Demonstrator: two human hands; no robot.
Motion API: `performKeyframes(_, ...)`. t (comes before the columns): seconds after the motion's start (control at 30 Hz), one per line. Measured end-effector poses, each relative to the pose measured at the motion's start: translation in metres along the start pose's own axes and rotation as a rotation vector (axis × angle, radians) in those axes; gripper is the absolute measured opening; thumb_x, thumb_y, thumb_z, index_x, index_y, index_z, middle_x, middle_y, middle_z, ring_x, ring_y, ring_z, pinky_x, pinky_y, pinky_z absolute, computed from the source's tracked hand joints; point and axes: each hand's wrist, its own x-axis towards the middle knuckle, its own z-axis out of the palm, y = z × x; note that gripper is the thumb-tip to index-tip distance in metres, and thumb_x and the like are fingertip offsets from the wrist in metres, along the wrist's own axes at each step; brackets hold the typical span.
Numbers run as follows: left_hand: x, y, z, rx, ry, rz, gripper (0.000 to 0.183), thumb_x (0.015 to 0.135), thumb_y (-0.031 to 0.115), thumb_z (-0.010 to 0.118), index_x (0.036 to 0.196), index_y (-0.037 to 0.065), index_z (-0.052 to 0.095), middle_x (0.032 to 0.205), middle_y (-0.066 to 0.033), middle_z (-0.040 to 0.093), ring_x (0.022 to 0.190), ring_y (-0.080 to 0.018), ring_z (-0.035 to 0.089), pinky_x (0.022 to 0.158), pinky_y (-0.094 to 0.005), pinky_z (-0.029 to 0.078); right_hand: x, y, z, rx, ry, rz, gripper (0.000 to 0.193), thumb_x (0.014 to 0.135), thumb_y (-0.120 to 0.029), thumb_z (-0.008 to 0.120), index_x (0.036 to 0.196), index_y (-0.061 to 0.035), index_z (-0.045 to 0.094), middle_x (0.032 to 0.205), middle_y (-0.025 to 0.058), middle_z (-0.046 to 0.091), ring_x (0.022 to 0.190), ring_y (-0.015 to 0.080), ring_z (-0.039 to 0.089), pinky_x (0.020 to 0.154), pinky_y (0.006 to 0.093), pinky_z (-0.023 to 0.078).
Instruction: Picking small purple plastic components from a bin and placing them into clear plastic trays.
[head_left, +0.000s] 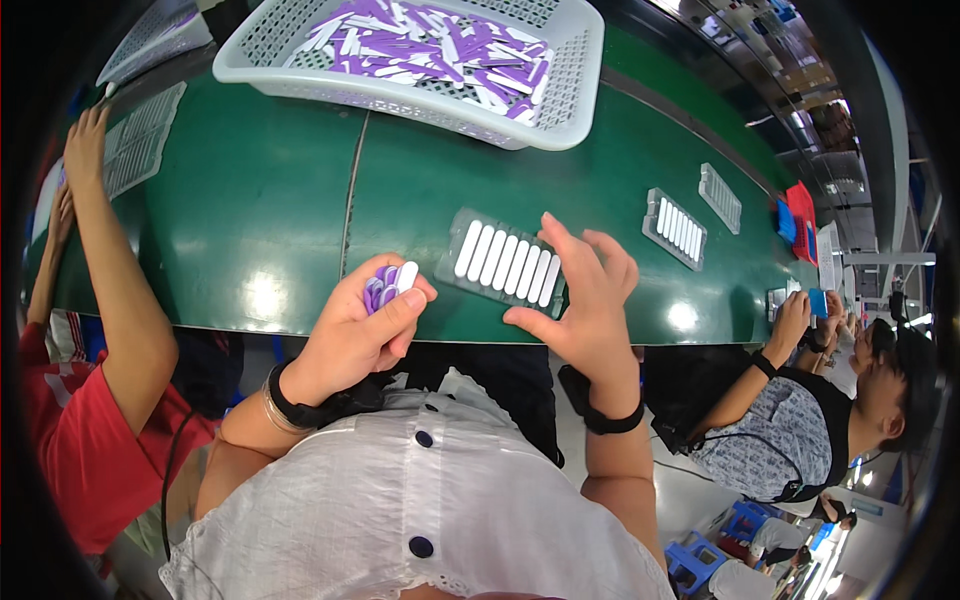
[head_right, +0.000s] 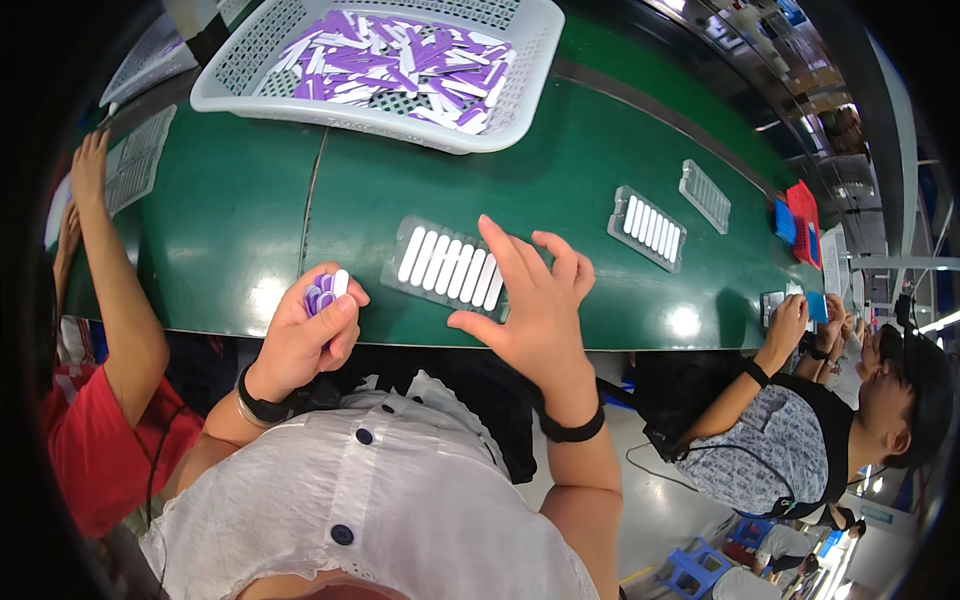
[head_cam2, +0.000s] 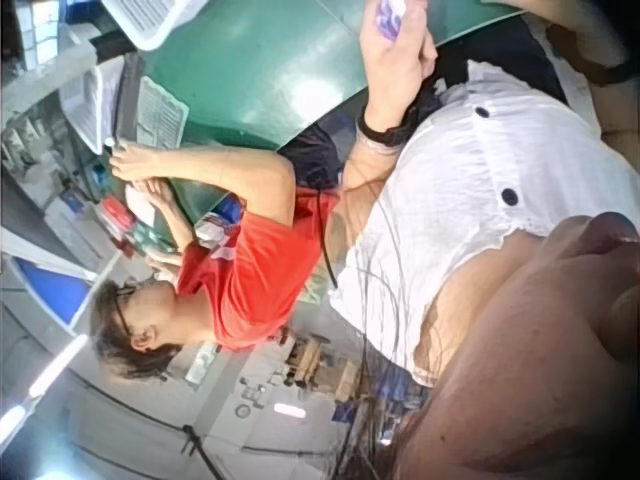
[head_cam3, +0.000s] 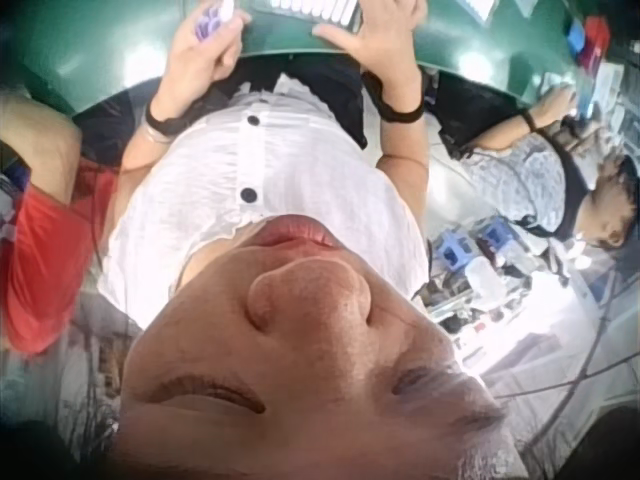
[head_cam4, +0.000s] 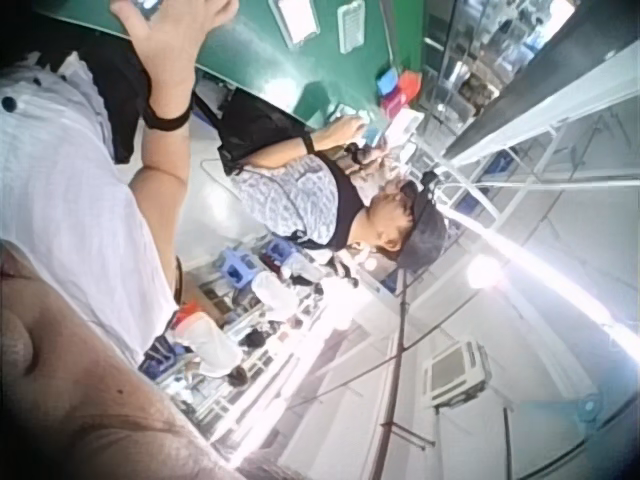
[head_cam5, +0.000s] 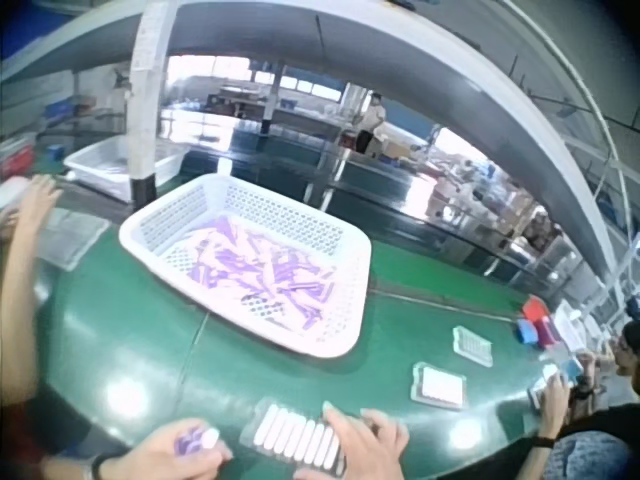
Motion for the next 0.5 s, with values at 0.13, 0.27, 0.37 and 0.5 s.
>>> performKeyframes(0.13, -0.004, 0.002, 0.000, -0.001, 0.041, 0.018, 0.014, 0.095, 0.016, 0.053, 0.099, 0.003, 0.054, 0.054, 0.0003, 0.048, 0.040, -0.0047, 0.036, 0.036, -0.0204, 0.026, 0.011, 0.031, -0.026, -0.264, -0.018, -0.025, 0.079, 0.069, -0.050, 0.071, 0.137, -0.0183, 0.045, 0.117, 0.0023, 0.061, 0.120, 0.0328, 0.039, 0.099, 0.0585, 0.020)
performKeyframes(0.27, -0.004, 0.003, 0.006, -0.016, 0.049, 0.047, 0.015, 0.095, 0.016, 0.054, 0.099, 0.002, 0.052, 0.055, -0.0009, 0.046, 0.039, -0.0056, 0.034, 0.034, -0.0215, 0.024, 0.009, 0.085, -0.051, -0.440, 0.001, -0.063, 0.076, 0.069, -0.043, 0.074, 0.136, -0.0201, 0.045, 0.121, 0.0014, 0.060, 0.124, 0.0324, 0.039, 0.099, 0.0627, 0.021)
performKeyframes(0.37, 0.002, 0.002, 0.008, -0.011, 0.069, 0.043, 0.016, 0.095, 0.017, 0.054, 0.098, 0.002, 0.051, 0.054, -0.0001, 0.043, 0.038, -0.0054, 0.032, 0.034, -0.0217, 0.023, 0.003, 0.117, -0.068, -0.482, -0.053, -0.023, 0.071, 0.071, -0.039, 0.074, 0.134, -0.0206, 0.047, 0.123, 0.0010, 0.060, 0.126, 0.0309, 0.040, 0.100, 0.0626, 0.022)
performKeyframes(0.5, 0.002, 0.004, 0.013, 0.047, 0.092, -0.044, 0.018, 0.094, 0.017, 0.053, 0.099, 0.000, 0.053, 0.054, 0.0026, 0.036, 0.039, -0.0044, 0.028, 0.035, -0.0215, 0.020, 0.009, 0.203, -0.102, 0.087, -0.044, 0.067, 0.059, 0.074, -0.030, 0.073, 0.130, -0.0212, 0.053, 0.128, 0.0014, 0.058, 0.125, 0.0268, 0.045, 0.098, 0.0579, 0.030)
